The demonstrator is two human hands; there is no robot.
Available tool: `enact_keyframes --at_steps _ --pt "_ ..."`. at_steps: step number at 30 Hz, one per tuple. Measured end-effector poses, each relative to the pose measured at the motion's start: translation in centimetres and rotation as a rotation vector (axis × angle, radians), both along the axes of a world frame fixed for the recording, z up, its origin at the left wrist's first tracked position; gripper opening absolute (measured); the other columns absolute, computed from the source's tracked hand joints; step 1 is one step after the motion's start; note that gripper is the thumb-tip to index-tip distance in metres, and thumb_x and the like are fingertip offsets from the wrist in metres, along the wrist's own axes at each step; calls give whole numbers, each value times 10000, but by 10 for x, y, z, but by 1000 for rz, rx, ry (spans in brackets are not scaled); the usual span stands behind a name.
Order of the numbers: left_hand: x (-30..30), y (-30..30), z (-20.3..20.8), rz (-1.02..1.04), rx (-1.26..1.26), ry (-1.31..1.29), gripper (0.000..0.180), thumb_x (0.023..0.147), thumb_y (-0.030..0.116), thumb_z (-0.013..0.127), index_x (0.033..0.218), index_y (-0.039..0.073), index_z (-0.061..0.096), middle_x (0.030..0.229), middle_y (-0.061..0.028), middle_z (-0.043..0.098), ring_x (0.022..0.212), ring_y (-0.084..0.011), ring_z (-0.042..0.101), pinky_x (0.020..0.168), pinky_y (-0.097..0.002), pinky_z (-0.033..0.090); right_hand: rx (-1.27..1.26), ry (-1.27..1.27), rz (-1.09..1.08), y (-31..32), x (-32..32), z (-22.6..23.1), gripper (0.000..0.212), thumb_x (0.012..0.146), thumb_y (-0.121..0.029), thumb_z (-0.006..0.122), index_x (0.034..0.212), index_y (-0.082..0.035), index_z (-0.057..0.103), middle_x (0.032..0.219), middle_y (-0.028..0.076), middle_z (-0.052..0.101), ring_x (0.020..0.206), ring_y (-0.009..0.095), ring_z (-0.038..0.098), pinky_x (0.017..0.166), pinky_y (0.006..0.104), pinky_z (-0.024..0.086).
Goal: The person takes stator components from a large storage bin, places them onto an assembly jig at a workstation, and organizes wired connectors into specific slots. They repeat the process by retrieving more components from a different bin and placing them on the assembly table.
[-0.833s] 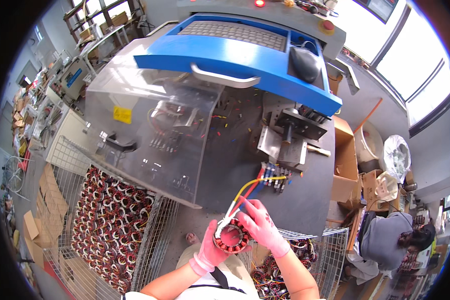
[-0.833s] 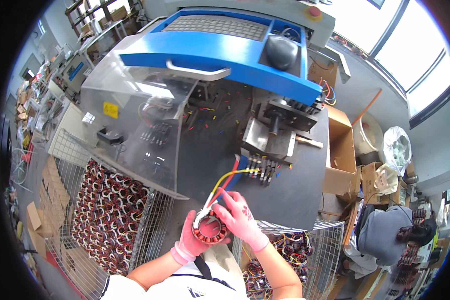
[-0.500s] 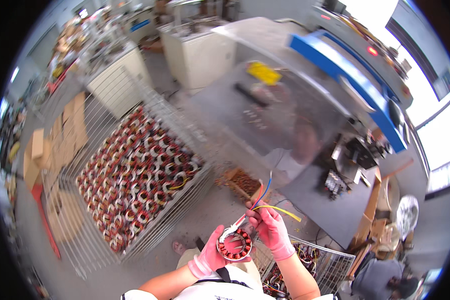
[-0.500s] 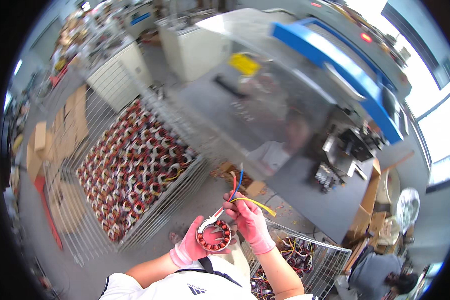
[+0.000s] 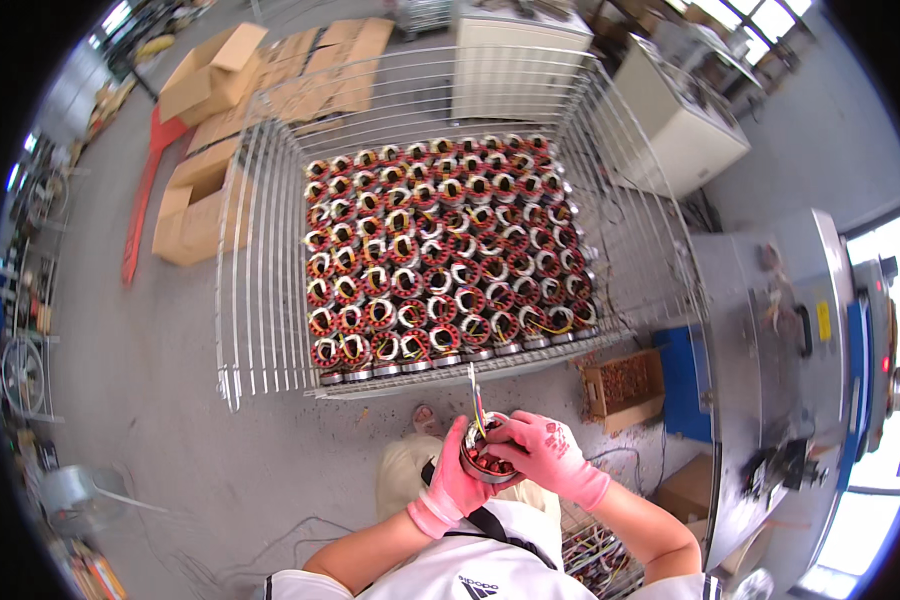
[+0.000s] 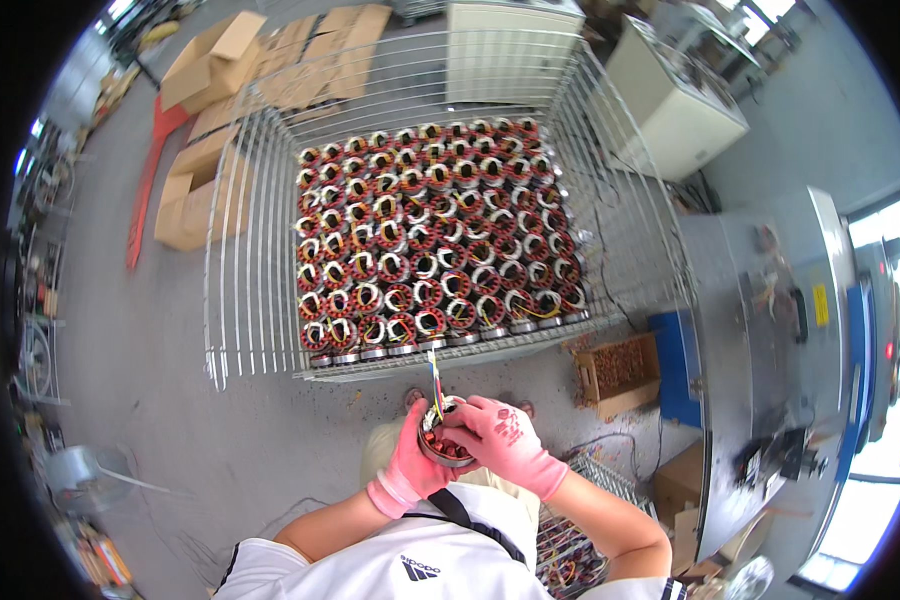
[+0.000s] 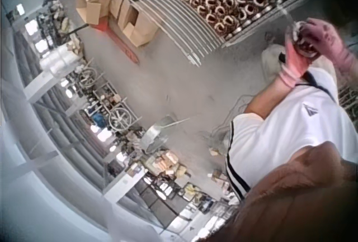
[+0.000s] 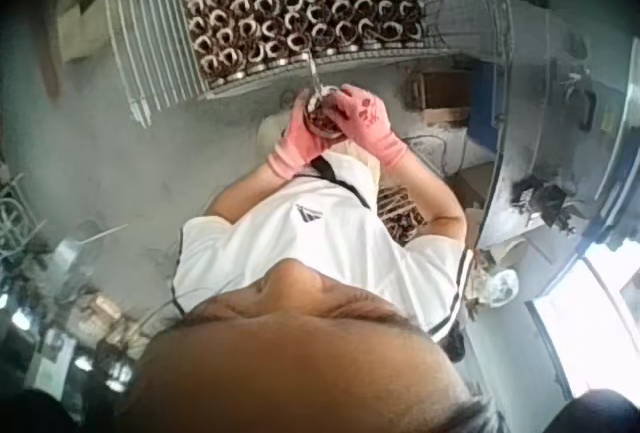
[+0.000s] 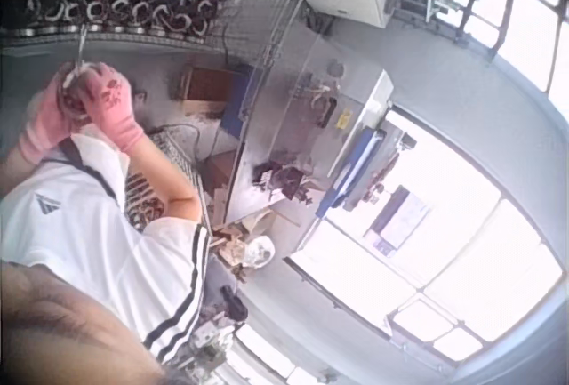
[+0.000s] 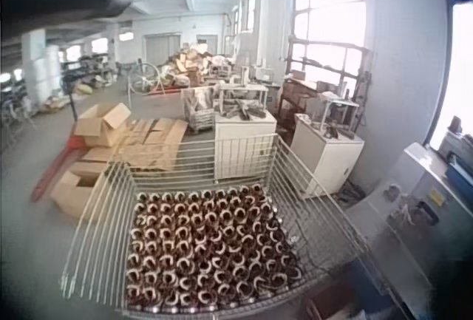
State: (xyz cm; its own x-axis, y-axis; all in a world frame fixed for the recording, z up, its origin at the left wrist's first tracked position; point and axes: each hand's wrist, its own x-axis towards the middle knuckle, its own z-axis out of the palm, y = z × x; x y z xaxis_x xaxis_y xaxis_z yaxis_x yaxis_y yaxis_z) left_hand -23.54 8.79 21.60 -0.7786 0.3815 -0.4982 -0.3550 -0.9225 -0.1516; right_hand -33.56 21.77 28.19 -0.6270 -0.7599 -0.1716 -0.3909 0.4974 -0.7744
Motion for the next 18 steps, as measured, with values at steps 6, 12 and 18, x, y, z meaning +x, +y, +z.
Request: enact_keyframes --at_steps 6,12,18 --pt "12 -55 -18 150 -139 94 596 930 605 394 1230 121 569 1191 -95 619 1078 -285 607 959 -507 476 229 -214 581 -68 -27 -15 416 839 -437 620 975 -47 665 944 121 632 900 317 615 838 384 489" --pt "23 -86 -88 329 262 -16 628 946 596 350 1295 97 501 1332 -119 531 1186 -320 533 938 -541 479 258 -285 822 -111 -41 -117 401 812 -405 648 962 -33 640 963 146 640 921 330 614 814 402 487" --pt "90 -88 -162 370 -494 -495 480 994 465 397 1317 112 438 1246 -72 524 1161 -227 501 1025 -475 421 350 73 257 -149 -73 -300 344 815 -374 641 986 -76 646 1023 152 616 897 320 618 789 409 509"
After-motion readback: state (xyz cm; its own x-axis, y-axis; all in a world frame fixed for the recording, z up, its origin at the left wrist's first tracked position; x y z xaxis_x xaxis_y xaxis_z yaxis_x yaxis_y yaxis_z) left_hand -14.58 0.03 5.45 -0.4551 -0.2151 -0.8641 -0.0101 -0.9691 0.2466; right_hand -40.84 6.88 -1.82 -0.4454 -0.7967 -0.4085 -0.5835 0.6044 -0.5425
